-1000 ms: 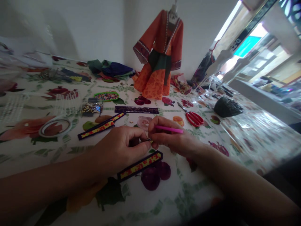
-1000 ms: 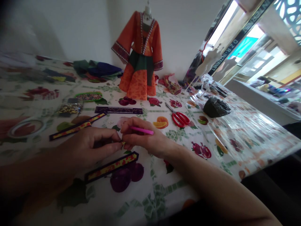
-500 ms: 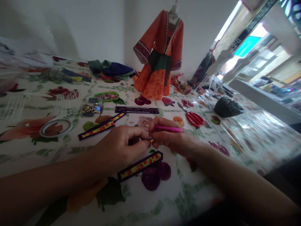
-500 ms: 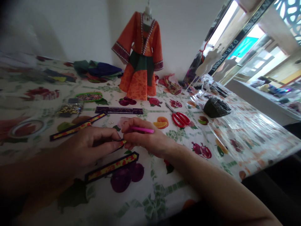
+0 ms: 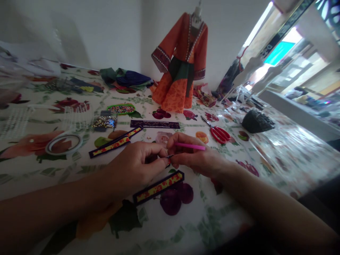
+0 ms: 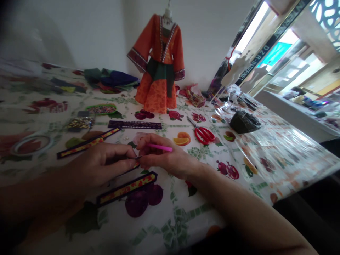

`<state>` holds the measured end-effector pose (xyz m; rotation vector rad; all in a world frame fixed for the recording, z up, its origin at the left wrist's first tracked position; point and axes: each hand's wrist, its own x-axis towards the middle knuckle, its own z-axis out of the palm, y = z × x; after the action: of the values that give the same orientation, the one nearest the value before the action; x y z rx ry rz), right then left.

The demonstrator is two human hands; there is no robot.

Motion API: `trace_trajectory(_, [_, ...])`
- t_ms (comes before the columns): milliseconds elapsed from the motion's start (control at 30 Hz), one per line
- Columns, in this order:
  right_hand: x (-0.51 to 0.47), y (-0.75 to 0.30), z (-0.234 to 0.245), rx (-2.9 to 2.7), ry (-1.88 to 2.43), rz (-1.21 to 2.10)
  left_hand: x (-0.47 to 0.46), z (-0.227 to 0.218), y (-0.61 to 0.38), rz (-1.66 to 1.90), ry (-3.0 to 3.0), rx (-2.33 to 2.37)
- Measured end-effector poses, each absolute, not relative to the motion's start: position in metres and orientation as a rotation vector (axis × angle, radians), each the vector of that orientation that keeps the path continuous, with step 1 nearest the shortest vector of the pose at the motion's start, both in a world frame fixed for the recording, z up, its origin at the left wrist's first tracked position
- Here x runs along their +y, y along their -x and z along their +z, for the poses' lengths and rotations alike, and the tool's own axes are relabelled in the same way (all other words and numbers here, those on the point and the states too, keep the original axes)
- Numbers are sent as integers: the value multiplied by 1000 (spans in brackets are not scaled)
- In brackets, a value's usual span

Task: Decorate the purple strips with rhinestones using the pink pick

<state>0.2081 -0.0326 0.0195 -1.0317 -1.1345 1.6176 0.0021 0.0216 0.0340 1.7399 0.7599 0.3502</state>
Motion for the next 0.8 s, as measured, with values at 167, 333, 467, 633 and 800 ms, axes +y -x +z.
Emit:
trace_trajectory(167, [-32, -207, 19, -1132, 1026, 1620, 21, 35, -2, 353, -1744, 752])
trace_trajectory(333, [-32, -208, 18, -1153, 1022, 1611, 21, 33, -2, 364, -1768, 762])
trace_trajectory(467, [-32, -208, 19, -1140, 1014, 1621, 22, 31, -3, 371, -1763, 760])
trace_trajectory(633, [-32, -208, 18, -1113, 1004, 1635, 22, 30, -3, 393, -1784, 747])
trace_trajectory(800, [-31, -208, 17, -1118, 976, 1639, 23, 29, -3, 393, -1817, 744])
